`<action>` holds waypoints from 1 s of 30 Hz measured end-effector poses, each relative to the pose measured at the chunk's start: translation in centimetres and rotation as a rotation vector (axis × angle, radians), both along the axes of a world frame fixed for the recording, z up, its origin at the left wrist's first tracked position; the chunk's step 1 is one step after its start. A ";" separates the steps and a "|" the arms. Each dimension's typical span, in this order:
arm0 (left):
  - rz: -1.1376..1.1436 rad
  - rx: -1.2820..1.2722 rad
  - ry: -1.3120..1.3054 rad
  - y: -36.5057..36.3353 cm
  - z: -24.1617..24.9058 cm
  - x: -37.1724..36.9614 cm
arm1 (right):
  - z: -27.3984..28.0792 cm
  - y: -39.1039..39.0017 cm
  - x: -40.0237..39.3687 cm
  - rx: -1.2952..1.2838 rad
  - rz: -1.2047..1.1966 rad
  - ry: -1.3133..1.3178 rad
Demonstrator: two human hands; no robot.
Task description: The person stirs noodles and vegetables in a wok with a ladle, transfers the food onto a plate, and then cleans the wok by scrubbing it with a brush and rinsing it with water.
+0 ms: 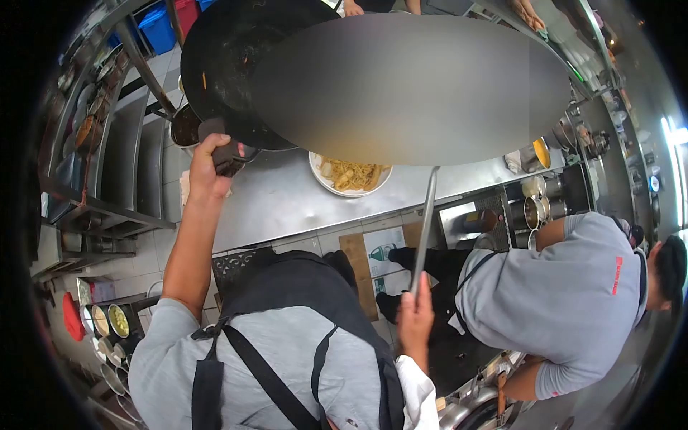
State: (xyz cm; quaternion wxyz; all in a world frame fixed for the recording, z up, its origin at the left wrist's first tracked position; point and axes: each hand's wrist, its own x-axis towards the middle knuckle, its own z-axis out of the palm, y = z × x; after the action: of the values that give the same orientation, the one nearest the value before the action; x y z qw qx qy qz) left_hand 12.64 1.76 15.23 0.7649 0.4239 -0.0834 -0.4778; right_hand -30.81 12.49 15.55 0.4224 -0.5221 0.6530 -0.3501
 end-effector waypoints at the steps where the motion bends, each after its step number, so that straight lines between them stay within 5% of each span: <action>1: -0.002 -0.004 0.001 0.4 0.4 -0.3 | -0.3 0.7 2.4 0.069 -0.085 -0.162; 4: -0.012 0.053 0.080 1.2 0.9 -1.2 | -3.2 0.1 4.6 0.117 0.130 -0.141; 12: -0.006 0.091 0.084 3.0 0.4 -1.1 | -1.4 -1.7 4.6 0.286 0.087 -0.436; 16: 0.020 0.173 0.159 4.6 1.1 -1.7 | -3.4 -2.8 5.3 0.050 0.195 -0.367; 21: -0.037 0.127 0.288 8.2 3.1 -3.5 | -9.2 -8.1 7.2 0.087 0.387 -0.304; 23: -0.010 0.065 0.335 10.4 2.6 -4.6 | -8.0 -9.8 7.2 0.082 0.414 -0.173; 30: 0.372 0.045 0.258 21.7 4.6 -12.0 | -8.9 -14.7 6.6 0.103 0.772 -0.390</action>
State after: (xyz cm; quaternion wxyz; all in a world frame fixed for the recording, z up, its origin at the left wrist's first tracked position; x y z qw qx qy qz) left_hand 0.66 23.41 19.78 0.8345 0.3843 0.1056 -0.3805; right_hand -24.20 -2.24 6.61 0.6633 -0.6304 0.3344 -0.2256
